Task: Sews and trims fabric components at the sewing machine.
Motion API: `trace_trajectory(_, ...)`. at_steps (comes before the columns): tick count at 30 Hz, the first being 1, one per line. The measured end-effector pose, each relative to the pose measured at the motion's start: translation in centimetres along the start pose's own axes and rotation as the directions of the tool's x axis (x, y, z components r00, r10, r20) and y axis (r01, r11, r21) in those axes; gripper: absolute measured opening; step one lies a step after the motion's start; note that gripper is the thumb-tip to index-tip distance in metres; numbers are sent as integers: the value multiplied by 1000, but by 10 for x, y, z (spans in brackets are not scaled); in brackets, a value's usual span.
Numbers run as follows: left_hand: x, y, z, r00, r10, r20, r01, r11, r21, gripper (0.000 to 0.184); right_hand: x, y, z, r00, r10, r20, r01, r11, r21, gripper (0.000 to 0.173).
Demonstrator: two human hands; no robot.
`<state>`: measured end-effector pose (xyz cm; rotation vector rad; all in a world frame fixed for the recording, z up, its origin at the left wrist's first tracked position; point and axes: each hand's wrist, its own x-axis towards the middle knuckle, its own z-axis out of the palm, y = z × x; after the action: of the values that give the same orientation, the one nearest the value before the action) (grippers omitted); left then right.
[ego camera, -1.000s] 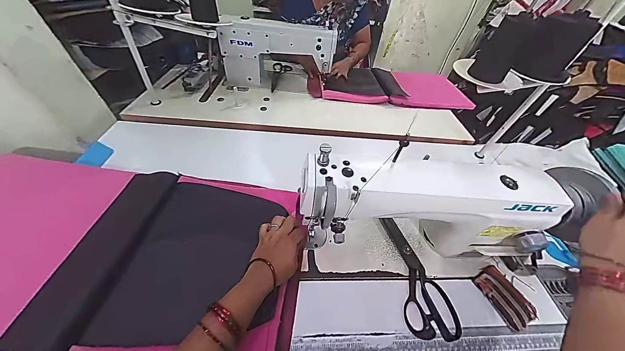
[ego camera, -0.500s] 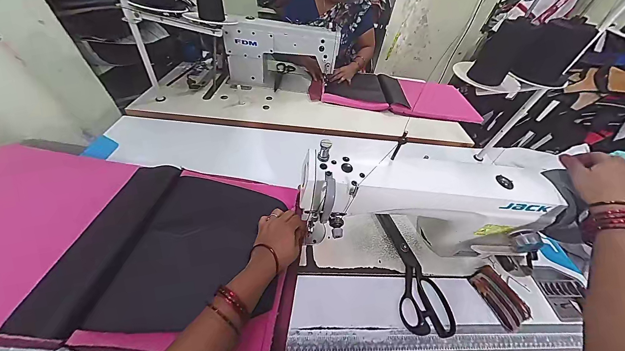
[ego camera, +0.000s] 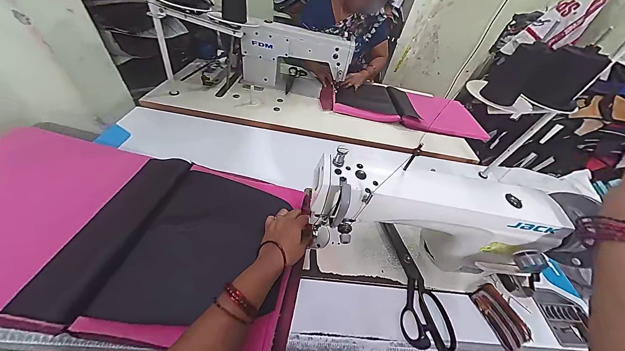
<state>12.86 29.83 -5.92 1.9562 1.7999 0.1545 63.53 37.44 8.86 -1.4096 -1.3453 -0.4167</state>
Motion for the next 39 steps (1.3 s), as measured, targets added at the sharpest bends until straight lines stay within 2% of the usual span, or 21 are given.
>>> trace_trajectory(1, 0, -1, 0, 1000, 8, -4, -8, 1000, -14, 36, -9, -8, -8, 999, 29, -16, -30, 998, -52, 41)
trace_trajectory(3, 0, -2, -1, 1000, 8, 0, -8, 1000, -22, 36, -33, -26, -26, 985, 141, 95, -114, 963, -246, 46)
trace_trajectory(5, 0, -2, -2, 1000, 8, 6, -8, 1000, -24, 36, -56, -24, -32, 953, 226, 204, -140, 920, -367, 48)
trace_trajectory(9, -1, 0, -4, 1000, 10, -10, -10, 1000, -22, 34, -65, -3, -23, 890, 352, 290, -206, 877, -434, 45)
trace_trajectory(17, 0, -2, -2, 999, 22, -27, -23, 999, -48, 31, -39, -12, -13, 797, 458, 394, -179, 802, -570, 41)
trace_trajectory(21, 1, -10, 5, 991, 131, 0, -131, 991, 14, 33, -42, -13, -16, 817, 444, 368, -191, 810, -554, 43)
trace_trajectory(23, 2, -15, 7, 985, 172, -12, -173, 985, -8, 32, -53, -14, -18, 854, 428, 297, -233, 823, -518, 45)
trace_trajectory(25, 3, -17, 8, 984, 180, -6, -180, 983, -25, 32, -81, -9, -23, 901, 406, 155, -314, 855, -413, 48)
trace_trajectory(27, 5, -15, 6, 984, 176, -6, -176, 984, -20, 32, -123, -3, -24, 909, 416, -9, -399, 864, -308, 49)
trace_trajectory(28, 5, -14, 5, 984, 177, -9, -177, 984, -24, 31, -144, 5, -22, 905, 424, -38, -416, 861, -291, 48)
trace_trajectory(31, 2, -15, 8, 979, 201, -22, -202, 979, -42, 30, -186, 27, -17, 875, 484, 14, -458, 836, -304, 48)
trace_trajectory(33, 3, -18, 9, 971, 234, -53, -237, 970, -58, 29, -167, 13, -20, 898, 437, -55, -434, 857, -277, 54)
trace_trajectory(35, 2, -19, 8, 965, 258, -44, -261, 964, -59, 28, -123, -1, -28, 956, 287, -62, -292, 911, -292, 55)
trace_trajectory(37, 0, -19, 9, 961, 276, -15, -276, 960, -45, 28, -75, -6, -32, 957, 268, 114, -214, 912, -350, 56)
trace_trajectory(39, 0, -19, 9, 955, 295, -15, -295, 955, -39, 28, -36, -14, -25, 848, 425, 317, -253, 850, -463, 55)
